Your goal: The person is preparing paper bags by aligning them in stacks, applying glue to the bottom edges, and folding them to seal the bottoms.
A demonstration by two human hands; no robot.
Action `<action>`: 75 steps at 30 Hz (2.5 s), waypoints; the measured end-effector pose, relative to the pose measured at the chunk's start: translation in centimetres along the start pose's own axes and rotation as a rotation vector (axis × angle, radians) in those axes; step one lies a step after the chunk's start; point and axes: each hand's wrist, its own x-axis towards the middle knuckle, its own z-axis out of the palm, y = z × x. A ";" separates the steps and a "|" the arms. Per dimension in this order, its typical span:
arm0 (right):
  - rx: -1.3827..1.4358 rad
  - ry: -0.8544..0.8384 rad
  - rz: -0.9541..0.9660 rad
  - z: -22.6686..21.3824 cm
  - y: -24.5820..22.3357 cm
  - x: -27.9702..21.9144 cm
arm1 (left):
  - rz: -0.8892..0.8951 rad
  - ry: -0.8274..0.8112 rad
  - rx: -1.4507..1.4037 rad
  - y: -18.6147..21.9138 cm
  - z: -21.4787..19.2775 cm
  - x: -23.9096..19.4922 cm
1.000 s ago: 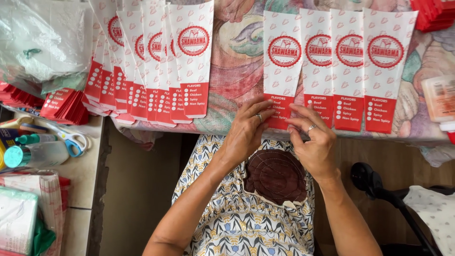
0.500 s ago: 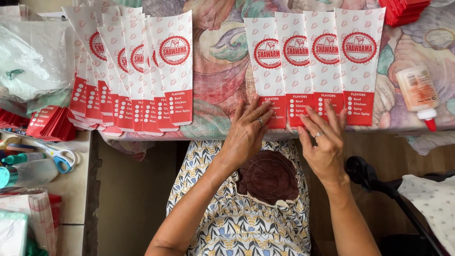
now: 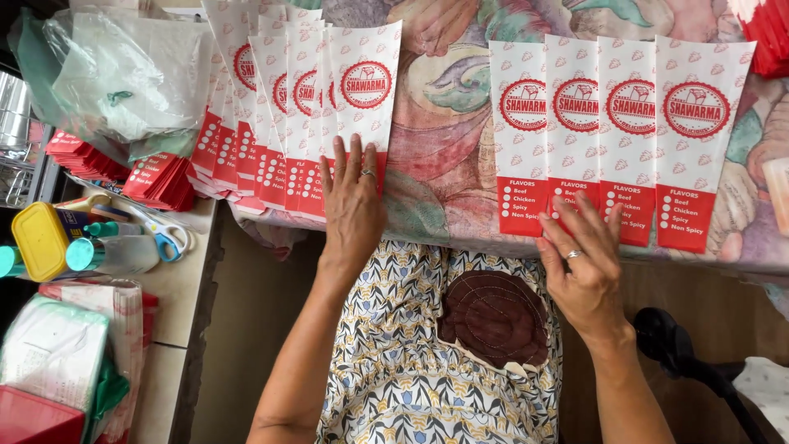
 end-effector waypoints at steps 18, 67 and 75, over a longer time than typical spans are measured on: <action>-0.024 -0.041 0.046 1.6 -1.1 0.3 | 0.231 0.021 -0.352 11.3 4.6 -1.3; 0.285 -0.101 0.177 2.5 -5.2 4.5 | 0.235 0.450 -0.599 1.5 3.1 -2.0; 0.130 -0.129 0.017 4.2 -5.0 3.1 | 0.079 0.008 -0.168 4.0 1.2 -3.4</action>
